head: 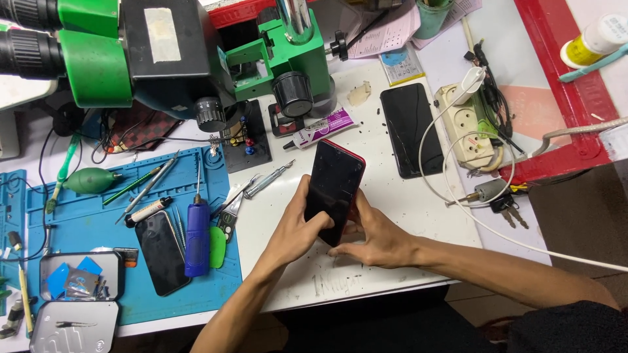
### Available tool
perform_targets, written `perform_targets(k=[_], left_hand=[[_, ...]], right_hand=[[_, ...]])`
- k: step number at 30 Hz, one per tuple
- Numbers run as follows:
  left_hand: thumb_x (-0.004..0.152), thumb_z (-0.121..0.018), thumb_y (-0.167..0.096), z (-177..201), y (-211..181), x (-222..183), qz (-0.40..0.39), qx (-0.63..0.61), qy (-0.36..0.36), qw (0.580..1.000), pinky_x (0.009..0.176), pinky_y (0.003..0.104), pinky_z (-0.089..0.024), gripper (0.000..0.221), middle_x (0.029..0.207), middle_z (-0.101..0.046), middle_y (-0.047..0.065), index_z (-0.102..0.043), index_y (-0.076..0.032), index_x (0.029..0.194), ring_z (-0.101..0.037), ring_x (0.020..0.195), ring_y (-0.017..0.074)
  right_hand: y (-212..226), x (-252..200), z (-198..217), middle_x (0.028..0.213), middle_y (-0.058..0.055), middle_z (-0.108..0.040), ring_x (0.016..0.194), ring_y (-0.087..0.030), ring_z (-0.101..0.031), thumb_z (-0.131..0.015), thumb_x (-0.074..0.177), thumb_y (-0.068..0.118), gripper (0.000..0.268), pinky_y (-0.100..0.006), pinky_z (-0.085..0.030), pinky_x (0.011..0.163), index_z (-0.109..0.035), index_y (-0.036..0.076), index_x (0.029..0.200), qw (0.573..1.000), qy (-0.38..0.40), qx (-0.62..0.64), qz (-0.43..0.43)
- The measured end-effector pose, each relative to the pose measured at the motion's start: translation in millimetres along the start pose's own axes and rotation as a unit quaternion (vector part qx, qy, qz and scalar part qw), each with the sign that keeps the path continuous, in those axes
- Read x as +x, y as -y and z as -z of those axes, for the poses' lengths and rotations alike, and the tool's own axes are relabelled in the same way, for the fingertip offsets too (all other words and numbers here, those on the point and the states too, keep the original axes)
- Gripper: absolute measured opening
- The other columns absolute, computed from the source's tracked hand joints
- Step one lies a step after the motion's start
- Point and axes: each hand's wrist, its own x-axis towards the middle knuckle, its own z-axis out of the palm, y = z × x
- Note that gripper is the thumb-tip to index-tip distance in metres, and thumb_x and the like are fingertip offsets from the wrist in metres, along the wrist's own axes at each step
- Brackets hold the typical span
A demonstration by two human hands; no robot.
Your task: The person handles a red smartphone, turning it over to show the front and back. They then pick up a black smartphone and use a green cleaning sponge to wipe the edges and back surface of the device.
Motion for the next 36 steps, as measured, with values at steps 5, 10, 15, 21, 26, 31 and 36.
perform_targets(k=[5,10,15,21,26,31,36], left_hand=[[0.066,-0.062,-0.010,-1,1,1,-0.002,0.011,0.005,1.000,0.079,0.043,-0.046,0.039,0.085,-0.057,0.011,-0.055,-0.009,0.104,-0.051,0.086,0.0247],[0.067,-0.063,-0.012,-1,1,0,0.005,0.008,-0.002,1.000,0.077,0.042,-0.045,0.036,0.083,-0.055,0.011,-0.055,-0.010,0.102,-0.049,0.084,0.0239],[0.067,-0.063,-0.013,0,0,1,0.004,0.007,0.000,1.000,0.076,0.043,-0.046,0.037,0.084,-0.056,0.011,-0.055,-0.009,0.103,-0.050,0.084,0.0242],[0.067,-0.061,-0.011,0,6,2,0.000,0.010,0.004,1.000,0.077,0.042,-0.046,0.039,0.087,-0.056,0.012,-0.055,-0.008,0.106,-0.049,0.085,0.0237],[0.072,-0.051,-0.012,8,14,7,-0.011,-0.005,-0.006,1.000,0.083,0.043,-0.050,0.042,0.096,-0.063,0.018,-0.059,-0.004,0.112,-0.056,0.091,0.0283],[0.092,-0.046,-0.037,2,-27,-6,-0.085,0.022,-0.050,0.995,0.095,0.053,-0.047,0.066,0.137,-0.049,0.035,-0.035,0.004,0.143,-0.056,0.116,0.0422],[0.104,-0.037,-0.017,-1,-28,-4,-0.128,0.106,-0.120,0.979,0.101,0.059,-0.048,0.047,0.140,-0.046,0.031,-0.029,0.004,0.145,-0.057,0.122,0.0461]], right_hand=[[1,-1,-1,0.119,-0.016,-0.053,0.107,-0.028,-0.064,-0.075,0.078,-0.007,0.096,-0.042,-0.062,0.088,-0.012,-0.003,0.150,1.000,0.000,-0.003,-0.001],[3,0,-1,0.116,-0.017,-0.054,0.104,-0.028,-0.064,-0.076,0.078,-0.007,0.099,-0.042,-0.062,0.088,-0.009,-0.004,0.151,1.000,-0.002,-0.003,0.013],[1,0,-1,0.116,-0.015,-0.055,0.104,-0.026,-0.064,-0.075,0.078,-0.007,0.098,-0.041,-0.063,0.087,-0.010,-0.004,0.151,1.000,-0.004,-0.006,0.014],[0,0,-1,0.116,-0.014,-0.054,0.103,-0.026,-0.064,-0.077,0.076,-0.007,0.103,-0.040,-0.063,0.087,-0.008,0.001,0.153,1.000,-0.006,0.001,-0.002],[9,0,5,0.118,-0.014,-0.050,0.108,-0.028,-0.062,-0.079,0.074,-0.006,0.106,-0.040,-0.062,0.091,-0.009,0.002,0.152,0.999,-0.019,0.034,-0.023],[3,1,15,0.120,-0.012,-0.045,0.112,-0.024,-0.058,-0.082,0.073,-0.006,0.112,-0.037,-0.060,0.095,-0.003,0.005,0.152,0.995,-0.073,0.061,-0.031],[-2,-1,16,0.118,-0.007,-0.045,0.108,-0.017,-0.060,-0.082,0.070,-0.010,0.117,-0.030,-0.062,0.092,-0.003,0.015,0.152,0.991,-0.083,0.095,-0.045]])
